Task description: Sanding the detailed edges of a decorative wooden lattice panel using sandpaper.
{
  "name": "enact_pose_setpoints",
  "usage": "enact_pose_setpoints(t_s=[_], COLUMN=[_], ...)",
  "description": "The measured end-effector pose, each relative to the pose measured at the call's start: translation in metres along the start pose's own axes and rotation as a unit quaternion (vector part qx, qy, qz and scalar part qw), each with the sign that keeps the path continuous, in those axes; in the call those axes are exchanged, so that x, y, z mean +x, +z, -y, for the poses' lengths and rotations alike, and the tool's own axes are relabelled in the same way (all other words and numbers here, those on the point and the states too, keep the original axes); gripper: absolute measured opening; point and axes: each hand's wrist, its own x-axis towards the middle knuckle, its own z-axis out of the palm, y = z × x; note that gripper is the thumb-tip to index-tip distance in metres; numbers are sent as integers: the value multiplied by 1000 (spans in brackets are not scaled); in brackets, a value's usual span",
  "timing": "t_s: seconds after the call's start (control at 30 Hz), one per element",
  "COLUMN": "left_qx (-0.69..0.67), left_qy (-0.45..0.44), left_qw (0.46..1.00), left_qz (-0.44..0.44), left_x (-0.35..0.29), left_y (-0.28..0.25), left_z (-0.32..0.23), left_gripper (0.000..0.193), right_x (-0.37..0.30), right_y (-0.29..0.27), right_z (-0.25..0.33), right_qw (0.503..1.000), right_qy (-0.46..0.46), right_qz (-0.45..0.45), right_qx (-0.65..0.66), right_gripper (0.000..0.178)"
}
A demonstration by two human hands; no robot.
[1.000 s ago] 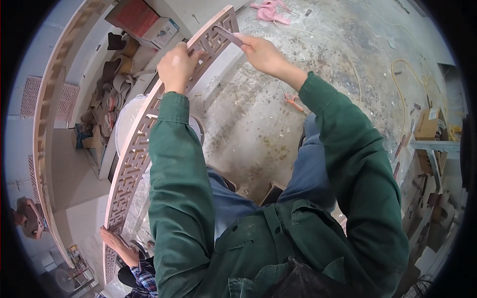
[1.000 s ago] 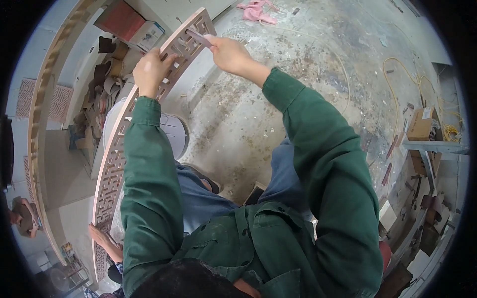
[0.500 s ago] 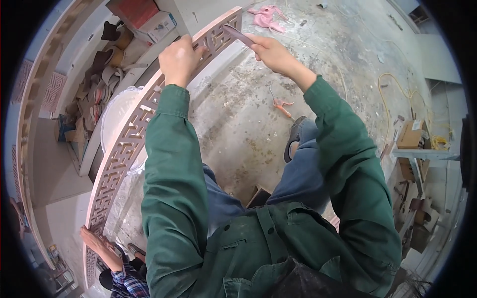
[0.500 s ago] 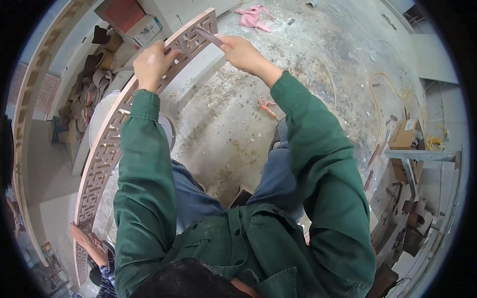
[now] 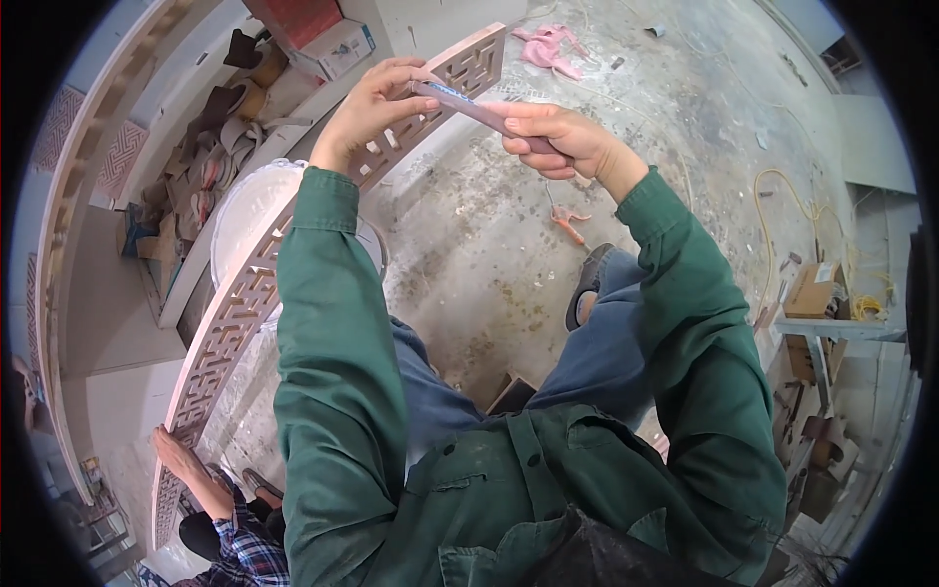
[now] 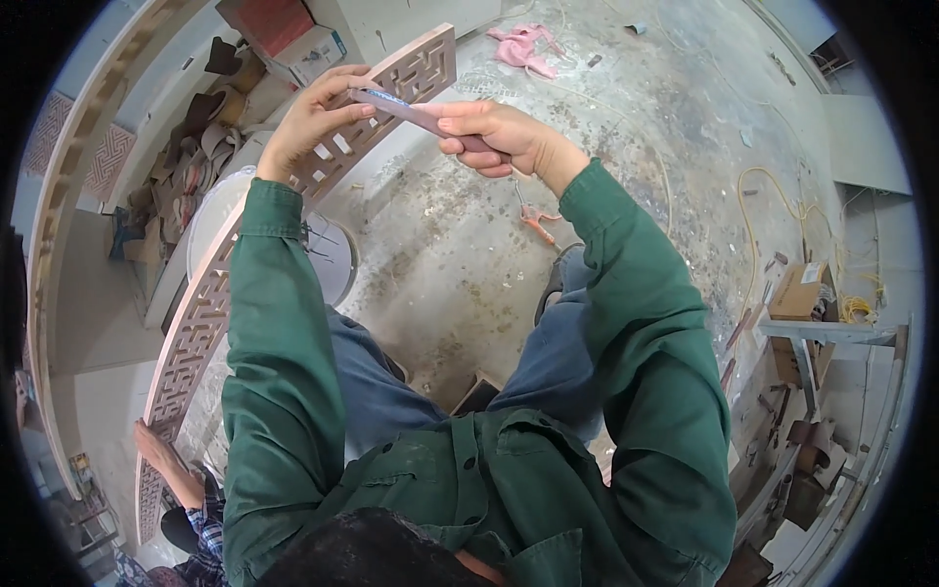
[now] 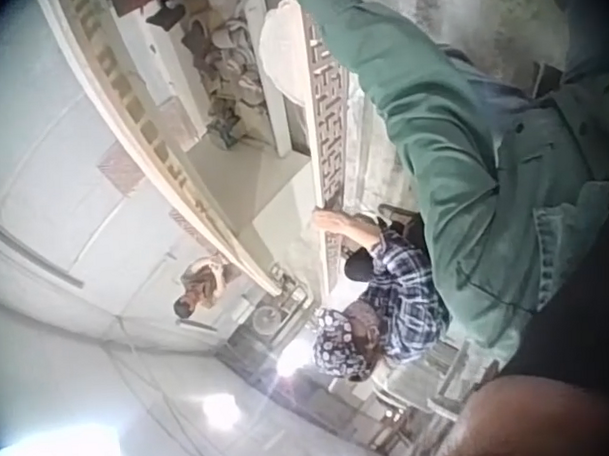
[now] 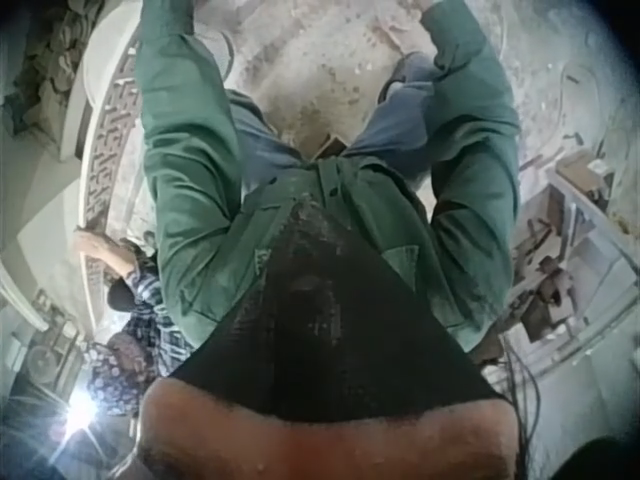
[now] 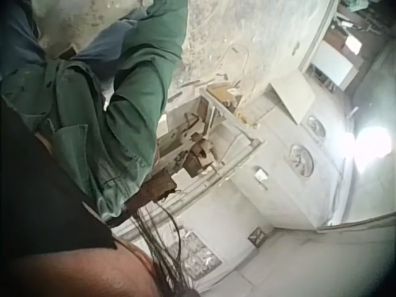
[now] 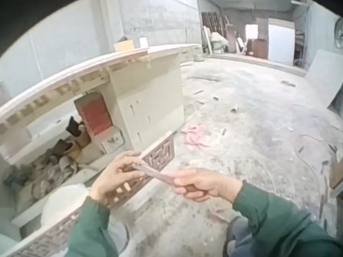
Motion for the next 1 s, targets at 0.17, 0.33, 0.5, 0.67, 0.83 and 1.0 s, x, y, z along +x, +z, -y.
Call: enact_pose_setpoints(t_s=[0.17, 0.33, 0.5, 0.67, 0.83, 1.0], left_qx=[-77, -67, -79, -45, 291, 372], left_qy=[-43, -51, -30, -73, -117, -123], left_qw=[996, 996, 996, 992, 947, 915], left_qz=[21, 15, 26, -94, -72, -93], left_x=[1, 0, 0, 5, 11, 12], left_y=[-5, -7, -6, -6, 13, 18], left_z=[-1, 0, 3, 19, 3, 7], left_gripper=[17, 14, 15, 52, 53, 42], right_x=[8, 16, 20, 15, 24, 34], right_y=[2, 2, 1, -4, -43, -23], right_z=[-1, 4, -1, 8, -8, -1], right_qw=[995, 990, 998, 945, 715, 664], right_qy=[-31, -40, -39, -51, -207, -72], right_qz=[-20, -15, 35, -139, -288, -361], right_qx=[-91, -136, -41, -291, -603, -651], right_gripper=[50, 50, 51, 44, 41, 37])
